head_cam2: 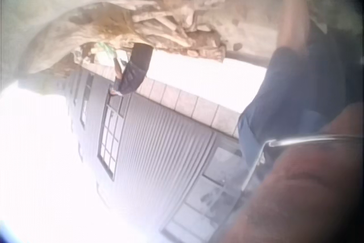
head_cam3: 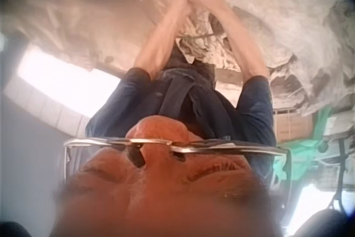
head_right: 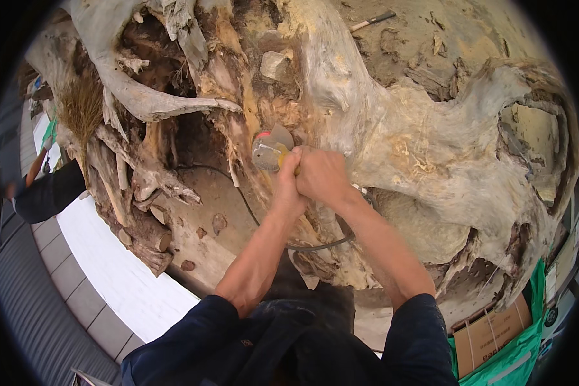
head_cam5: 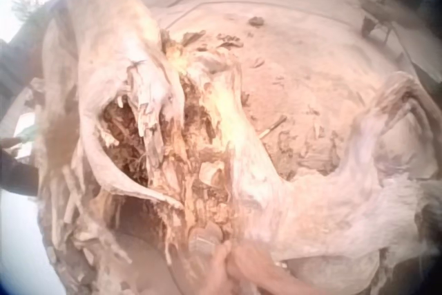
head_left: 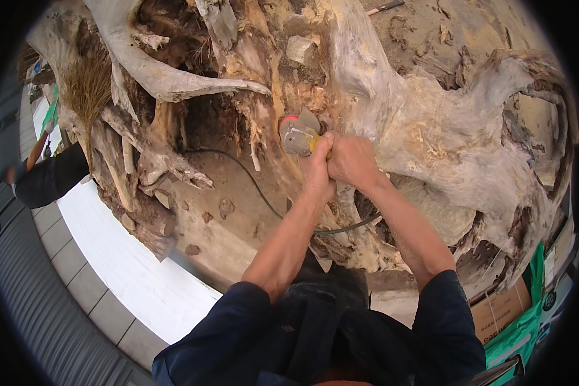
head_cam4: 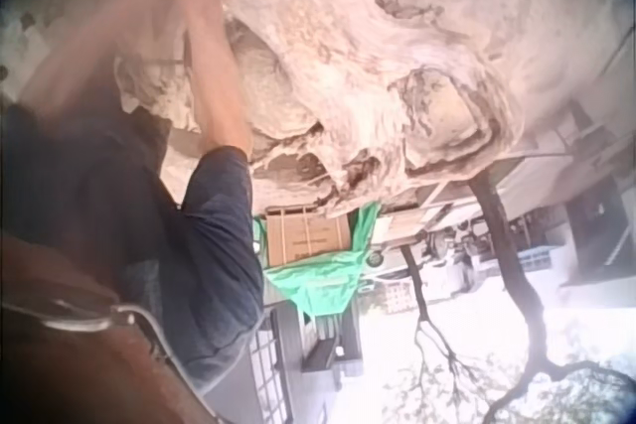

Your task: The person uses a pneumatic carving tool to shape a large piece of driftwood. They move the tool along the wood's surface, removing material and creating grooves. Another person is visible in the background, also working on the wood with a similar tool.

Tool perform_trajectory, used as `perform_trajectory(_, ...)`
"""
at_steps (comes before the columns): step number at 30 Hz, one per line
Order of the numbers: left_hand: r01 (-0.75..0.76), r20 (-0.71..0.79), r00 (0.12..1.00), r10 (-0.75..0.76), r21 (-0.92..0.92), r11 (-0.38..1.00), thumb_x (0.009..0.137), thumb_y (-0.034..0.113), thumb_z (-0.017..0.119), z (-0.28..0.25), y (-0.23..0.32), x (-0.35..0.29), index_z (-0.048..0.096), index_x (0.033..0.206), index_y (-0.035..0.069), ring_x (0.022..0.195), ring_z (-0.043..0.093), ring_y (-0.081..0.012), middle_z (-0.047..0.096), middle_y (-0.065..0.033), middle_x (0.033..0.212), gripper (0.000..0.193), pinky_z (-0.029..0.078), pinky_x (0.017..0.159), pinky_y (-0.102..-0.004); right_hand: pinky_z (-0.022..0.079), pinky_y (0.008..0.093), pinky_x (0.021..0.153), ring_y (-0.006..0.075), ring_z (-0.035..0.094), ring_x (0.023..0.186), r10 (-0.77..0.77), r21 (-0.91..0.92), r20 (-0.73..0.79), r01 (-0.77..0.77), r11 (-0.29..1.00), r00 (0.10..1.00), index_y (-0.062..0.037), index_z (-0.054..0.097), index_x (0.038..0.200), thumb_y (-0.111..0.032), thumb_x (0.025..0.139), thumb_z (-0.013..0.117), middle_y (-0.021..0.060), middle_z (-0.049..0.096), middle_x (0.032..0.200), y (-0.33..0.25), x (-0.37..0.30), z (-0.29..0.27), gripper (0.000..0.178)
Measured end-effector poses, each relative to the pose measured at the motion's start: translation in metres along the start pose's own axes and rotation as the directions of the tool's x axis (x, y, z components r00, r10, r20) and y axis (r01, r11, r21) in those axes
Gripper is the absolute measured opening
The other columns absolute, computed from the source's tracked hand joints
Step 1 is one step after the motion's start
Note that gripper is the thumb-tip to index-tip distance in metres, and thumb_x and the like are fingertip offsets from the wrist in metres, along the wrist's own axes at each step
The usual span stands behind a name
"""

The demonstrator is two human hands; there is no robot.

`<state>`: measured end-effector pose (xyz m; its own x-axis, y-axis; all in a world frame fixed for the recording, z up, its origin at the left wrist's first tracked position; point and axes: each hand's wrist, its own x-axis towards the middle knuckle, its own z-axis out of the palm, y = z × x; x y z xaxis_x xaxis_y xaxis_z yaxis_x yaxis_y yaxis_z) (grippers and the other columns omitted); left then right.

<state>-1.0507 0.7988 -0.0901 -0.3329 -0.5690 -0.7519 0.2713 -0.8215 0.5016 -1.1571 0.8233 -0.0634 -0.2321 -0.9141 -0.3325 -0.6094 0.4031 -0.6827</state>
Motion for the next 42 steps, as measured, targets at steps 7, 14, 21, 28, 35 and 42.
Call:
perform_trajectory(7, 0.014, -0.026, 1.0, -0.013, 0.038, 0.999, 0.098, 0.028, 0.065, 0.002, 0.009, -0.017, 0.064, 0.114, 0.006, 0.102, 0.064, -0.0147, 0.067, -0.0029, 0.108, 0.027, 0.052, 0.091, -0.0344, 0.054, 0.0495, 0.063, 0.0413, 0.07, 0.07, 0.066, -0.056, 0.002, -0.065, 0.996, 0.998, -0.0002, 0.07, 0.098, -0.02, 0.086, 0.062, 0.0229, 0.07, 0.075, -0.005, -0.01, 0.011, 0.025)
perform_trajectory(14, 0.012, -0.078, 0.997, -0.012, 0.005, 1.0, 0.093, 0.019, 0.071, 0.004, 0.009, -0.008, 0.061, 0.113, 0.005, 0.094, 0.063, -0.0137, 0.065, -0.003, 0.103, 0.026, 0.054, 0.082, -0.0345, 0.055, 0.0495, 0.064, 0.0419, 0.071, 0.07, 0.08, -0.058, -0.035, -0.082, 0.995, 0.996, 0.0011, 0.069, 0.095, -0.02, 0.085, 0.063, 0.0243, 0.07, 0.075, -0.006, -0.011, 0.008, 0.024)
perform_trajectory(21, 0.112, -0.028, 0.993, -0.115, -0.112, 0.987, 0.098, 0.028, 0.065, -0.016, -0.013, -0.016, 0.064, 0.111, 0.008, 0.1, 0.063, -0.0133, 0.066, -0.0012, 0.104, 0.024, 0.053, 0.088, -0.0333, 0.05, 0.0536, 0.056, 0.0448, 0.066, 0.063, -0.002, -0.074, -0.016, 0.001, 0.997, 1.0, 0.0005, 0.065, 0.089, -0.024, 0.084, 0.067, 0.0244, 0.066, 0.068, 0.004, -0.021, 0.02, 0.025)
perform_trajectory(28, 0.037, -0.069, 0.997, -0.046, -0.127, 0.991, 0.09, 0.017, 0.076, -0.012, -0.018, -0.009, 0.061, 0.115, 0.004, 0.092, 0.065, -0.0147, 0.065, -0.0036, 0.103, 0.032, 0.055, 0.08, -0.0347, 0.054, 0.0495, 0.06, 0.0413, 0.07, 0.067, 0.013, -0.096, -0.029, -0.015, 0.995, 1.0, 0.0032, 0.068, 0.092, -0.018, 0.083, 0.064, 0.0243, 0.07, 0.073, -0.005, -0.023, 0.007, 0.023)
perform_trajectory(35, 0.04, -0.097, 0.994, -0.055, -0.143, 0.989, 0.089, 0.019, 0.077, -0.003, -0.011, -0.018, 0.062, 0.11, 0.001, 0.09, 0.066, -0.0153, 0.066, -0.0056, 0.102, 0.031, 0.056, 0.078, -0.0348, 0.054, 0.0494, 0.061, 0.0408, 0.07, 0.066, 0.022, -0.156, 0.032, -0.017, 0.988, 0.999, 0.0014, 0.068, 0.094, -0.018, 0.084, 0.064, 0.0238, 0.07, 0.072, -0.003, -0.02, 0.005, 0.022)
perform_trajectory(42, 0.072, -0.041, 0.997, -0.072, -0.003, 0.997, 0.094, 0.024, 0.069, 0.003, 0.002, -0.033, 0.064, 0.124, 0.0, 0.107, 0.065, -0.0205, 0.067, -0.011, 0.118, 0.039, 0.053, 0.095, -0.0367, 0.054, 0.051, 0.063, 0.0427, 0.069, 0.073, 0.023, -0.078, -0.008, -0.024, 0.997, 1.0, 0.0013, 0.067, 0.1, -0.019, 0.086, 0.063, 0.024, 0.07, 0.088, -0.003, -0.031, 0.011, 0.025)
